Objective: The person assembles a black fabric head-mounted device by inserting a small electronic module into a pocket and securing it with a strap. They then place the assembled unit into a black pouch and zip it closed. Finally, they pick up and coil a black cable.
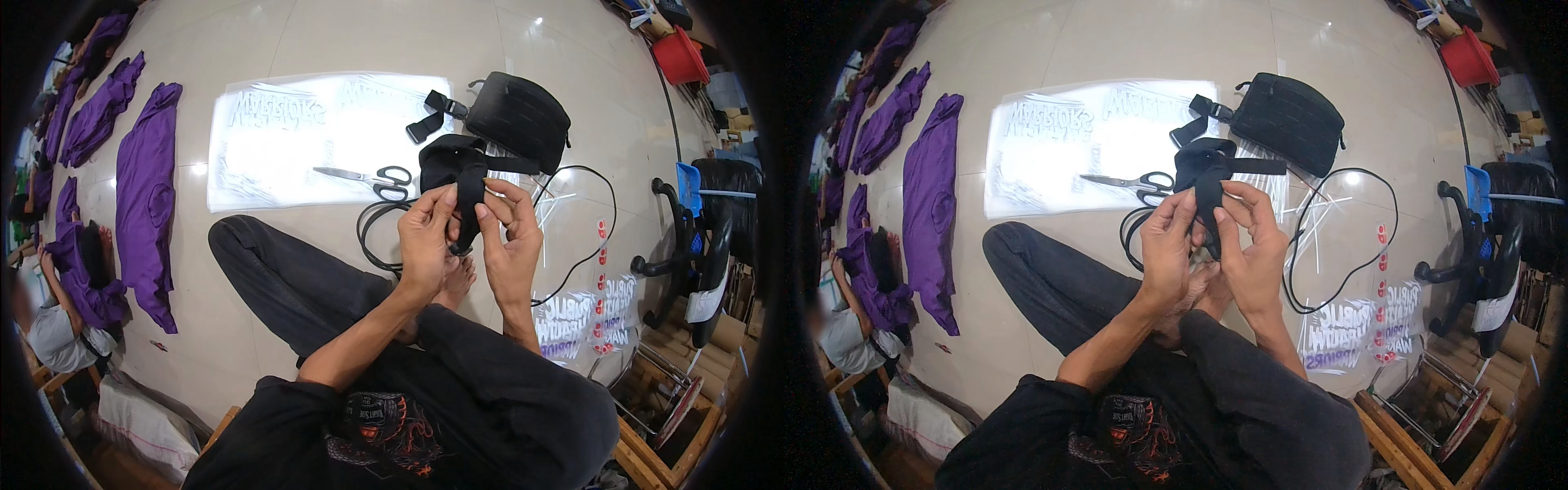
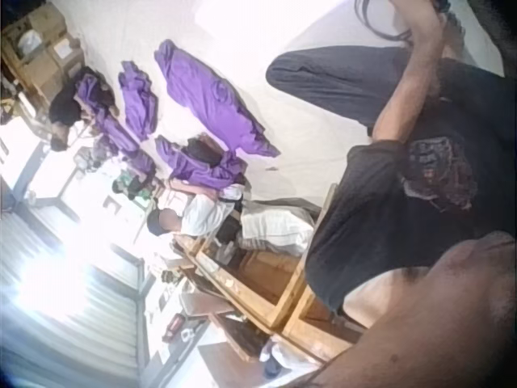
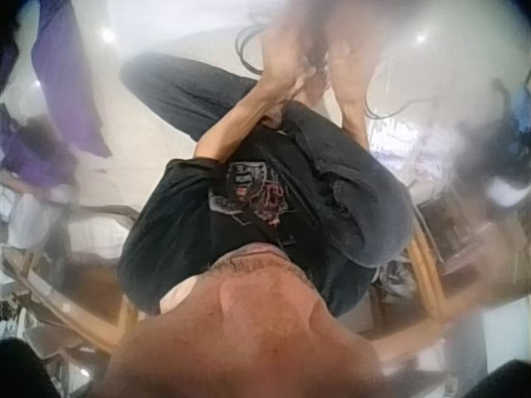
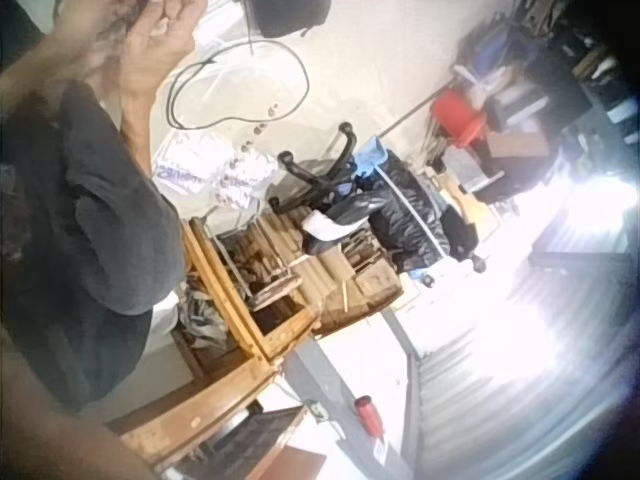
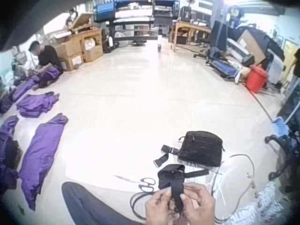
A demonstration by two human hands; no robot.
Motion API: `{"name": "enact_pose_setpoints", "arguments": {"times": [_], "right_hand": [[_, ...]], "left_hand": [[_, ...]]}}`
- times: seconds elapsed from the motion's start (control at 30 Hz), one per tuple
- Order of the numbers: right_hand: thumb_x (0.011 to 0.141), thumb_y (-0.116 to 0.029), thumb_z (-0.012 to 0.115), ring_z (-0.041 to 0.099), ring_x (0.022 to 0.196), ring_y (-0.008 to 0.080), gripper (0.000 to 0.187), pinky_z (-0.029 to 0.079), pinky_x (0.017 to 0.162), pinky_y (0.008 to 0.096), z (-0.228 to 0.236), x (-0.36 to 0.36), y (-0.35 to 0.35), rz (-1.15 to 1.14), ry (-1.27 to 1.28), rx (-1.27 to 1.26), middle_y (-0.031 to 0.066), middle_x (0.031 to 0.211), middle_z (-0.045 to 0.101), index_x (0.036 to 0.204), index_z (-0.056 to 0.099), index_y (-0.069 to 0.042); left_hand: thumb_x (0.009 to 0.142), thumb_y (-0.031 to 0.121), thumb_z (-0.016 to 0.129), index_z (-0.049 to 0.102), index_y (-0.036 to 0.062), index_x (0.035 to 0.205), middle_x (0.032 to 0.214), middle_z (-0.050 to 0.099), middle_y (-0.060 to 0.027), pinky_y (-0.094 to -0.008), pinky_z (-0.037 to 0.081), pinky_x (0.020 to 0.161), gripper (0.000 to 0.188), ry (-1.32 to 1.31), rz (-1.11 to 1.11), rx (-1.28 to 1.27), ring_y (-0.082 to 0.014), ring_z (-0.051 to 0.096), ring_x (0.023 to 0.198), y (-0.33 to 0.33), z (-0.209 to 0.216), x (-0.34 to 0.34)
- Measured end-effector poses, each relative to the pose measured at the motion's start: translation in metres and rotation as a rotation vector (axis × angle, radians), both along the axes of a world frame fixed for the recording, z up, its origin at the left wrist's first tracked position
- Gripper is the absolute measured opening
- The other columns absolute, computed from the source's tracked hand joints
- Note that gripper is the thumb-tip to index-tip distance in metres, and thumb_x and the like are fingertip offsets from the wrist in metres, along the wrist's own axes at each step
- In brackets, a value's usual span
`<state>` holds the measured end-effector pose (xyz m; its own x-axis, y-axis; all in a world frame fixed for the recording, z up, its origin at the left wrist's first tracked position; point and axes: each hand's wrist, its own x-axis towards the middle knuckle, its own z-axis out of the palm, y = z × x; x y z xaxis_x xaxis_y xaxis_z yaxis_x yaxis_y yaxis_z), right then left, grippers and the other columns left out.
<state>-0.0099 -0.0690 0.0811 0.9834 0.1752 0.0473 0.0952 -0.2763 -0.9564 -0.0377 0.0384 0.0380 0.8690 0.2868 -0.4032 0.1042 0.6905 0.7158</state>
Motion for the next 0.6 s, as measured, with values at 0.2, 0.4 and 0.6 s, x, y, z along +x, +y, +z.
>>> {"name": "enact_pose_setpoints", "arguments": {"times": [0.2, 0.4, 0.6], "right_hand": [[0.102, -0.002, 0.06, 0.073, 0.109, 0.0238, 0.043, 0.055, 0.09, 0.033, 0.007, 0.002, 0.004, 0.025, -0.201, -0.202, 0.0202, 0.112, 0.076, 0.143, 0.052, 0.001], [0.092, 0.002, 0.063, 0.07, 0.098, 0.035, 0.047, 0.056, 0.084, 0.0418, 0.007, 0.01, 0.0, 0.171, -0.375, -0.384, 0.0249, 0.128, 0.067, 0.139, 0.056, 0.004], [0.082, 0.001, 0.066, 0.059, 0.084, 0.0316, 0.045, 0.051, 0.079, 0.0418, 0.022, 0.011, 0.013, 0.467, -0.56, -0.408, 0.017, 0.133, 0.066, 0.127, 0.062, 0.006]], "left_hand": [[0.108, 0.013, 0.056, 0.066, -0.0078, 0.125, 0.093, 0.058, -0.003, -0.0228, 0.041, 0.068, 0.028, -0.179, -0.06, 0.45, -0.0078, 0.049, 0.077, 0.0, 0.003, -0.004], [0.109, 0.018, 0.052, 0.061, -0.0092, 0.121, 0.098, 0.055, -0.011, -0.0283, 0.044, 0.077, 0.031, -0.29, -0.139, 0.663, -0.0155, 0.051, 0.085, 0.012, 0.01, -0.011], [0.112, 0.034, 0.047, 0.058, -0.0028, 0.105, 0.103, 0.058, -0.0082, -0.0281, 0.045, 0.083, 0.039, -0.191, -0.142, 0.195, -0.0118, 0.055, 0.095, 0.014, 0.019, -0.015]]}}
